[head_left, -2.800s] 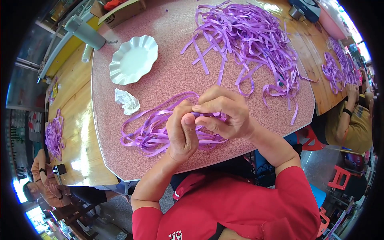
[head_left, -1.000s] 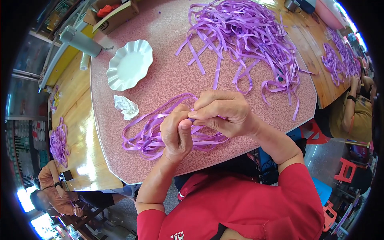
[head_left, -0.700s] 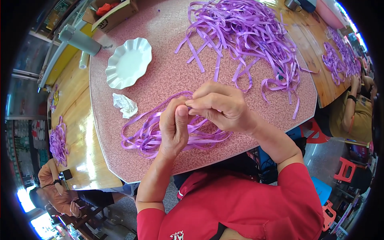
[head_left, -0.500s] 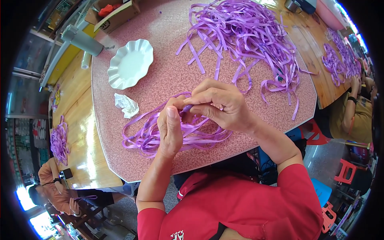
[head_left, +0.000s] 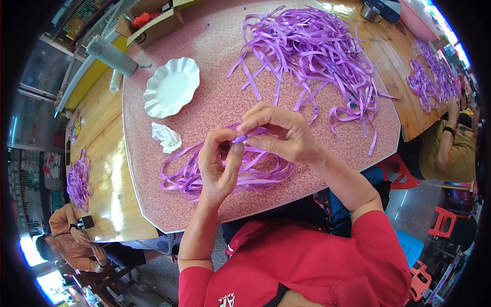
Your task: Untangling and sorting purple plastic ribbons on a table.
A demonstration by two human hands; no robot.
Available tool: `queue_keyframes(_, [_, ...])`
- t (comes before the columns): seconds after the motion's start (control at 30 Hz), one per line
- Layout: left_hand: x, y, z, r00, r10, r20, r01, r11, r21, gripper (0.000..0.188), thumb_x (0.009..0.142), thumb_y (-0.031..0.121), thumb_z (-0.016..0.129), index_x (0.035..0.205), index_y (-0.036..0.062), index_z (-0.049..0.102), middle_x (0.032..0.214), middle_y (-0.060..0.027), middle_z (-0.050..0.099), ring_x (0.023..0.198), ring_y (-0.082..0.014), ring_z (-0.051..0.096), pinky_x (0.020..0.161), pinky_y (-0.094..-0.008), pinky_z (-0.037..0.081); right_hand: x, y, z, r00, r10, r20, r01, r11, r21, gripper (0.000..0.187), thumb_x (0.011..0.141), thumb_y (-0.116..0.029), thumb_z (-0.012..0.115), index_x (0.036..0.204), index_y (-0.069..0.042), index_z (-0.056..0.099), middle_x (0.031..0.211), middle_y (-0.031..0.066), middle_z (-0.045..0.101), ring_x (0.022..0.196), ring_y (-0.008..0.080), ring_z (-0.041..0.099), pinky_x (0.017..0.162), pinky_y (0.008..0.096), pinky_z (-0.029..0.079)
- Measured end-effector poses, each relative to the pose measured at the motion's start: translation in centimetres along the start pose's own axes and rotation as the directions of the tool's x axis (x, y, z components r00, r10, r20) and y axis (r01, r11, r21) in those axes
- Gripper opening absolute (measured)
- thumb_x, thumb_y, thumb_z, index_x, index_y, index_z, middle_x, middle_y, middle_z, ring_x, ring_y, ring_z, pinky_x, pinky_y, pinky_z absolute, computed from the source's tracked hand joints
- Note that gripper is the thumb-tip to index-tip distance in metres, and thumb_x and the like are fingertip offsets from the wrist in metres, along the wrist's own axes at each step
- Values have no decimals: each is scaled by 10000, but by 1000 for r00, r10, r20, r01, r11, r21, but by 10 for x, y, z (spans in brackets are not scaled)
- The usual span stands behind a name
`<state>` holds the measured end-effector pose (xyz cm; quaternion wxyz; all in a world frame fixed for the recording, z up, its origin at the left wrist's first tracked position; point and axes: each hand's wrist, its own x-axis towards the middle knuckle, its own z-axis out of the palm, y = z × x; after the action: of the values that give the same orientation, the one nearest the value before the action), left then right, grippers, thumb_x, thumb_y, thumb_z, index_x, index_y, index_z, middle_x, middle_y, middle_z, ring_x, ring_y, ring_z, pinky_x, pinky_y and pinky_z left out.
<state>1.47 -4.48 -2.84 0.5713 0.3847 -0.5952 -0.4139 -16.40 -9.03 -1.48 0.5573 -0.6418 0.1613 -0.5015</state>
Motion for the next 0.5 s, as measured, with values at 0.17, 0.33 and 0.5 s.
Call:
queue_keyframes(0.17, [-10, 15, -6, 1000, -25, -10, 26, 996, 80, 104, 912, 50, 625, 987, 4, 571, 837, -2, 507, 698, -52, 444, 611, -198, 357, 0, -5, -2, 988, 104, -112, -82, 980, 179, 210, 900, 36, 572, 1096, 23, 646, 1074, 106, 620, 1007, 158, 602, 909, 302, 486])
queue_keyframes(0.33, [-23, 16, -10, 999, -36, -36, 40, 993, 112, 122, 900, 60, 657, 976, 6, 577, 837, -4, 513, 710, -61, 451, 629, -204, 366, -3, -20, -30, 965, -76, -249, 27, 981, -194, 191, 909, 9, 563, 1075, 30, 656, 1080, 116, 626, 1004, 161, 604, 901, 319, 495])
queue_keyframes(0.5, [-50, 8, -47, 988, 10, -152, 39, 947, 319, 72, 877, 41, 660, 892, 20, 593, 860, -29, 515, 816, -133, 492, 749, -263, 396, -25, -51, -66, 888, -345, -303, 110, 801, -589, 178, 929, 20, 574, 1078, 18, 670, 1055, 98, 635, 937, 143, 625, 838, 262, 511])
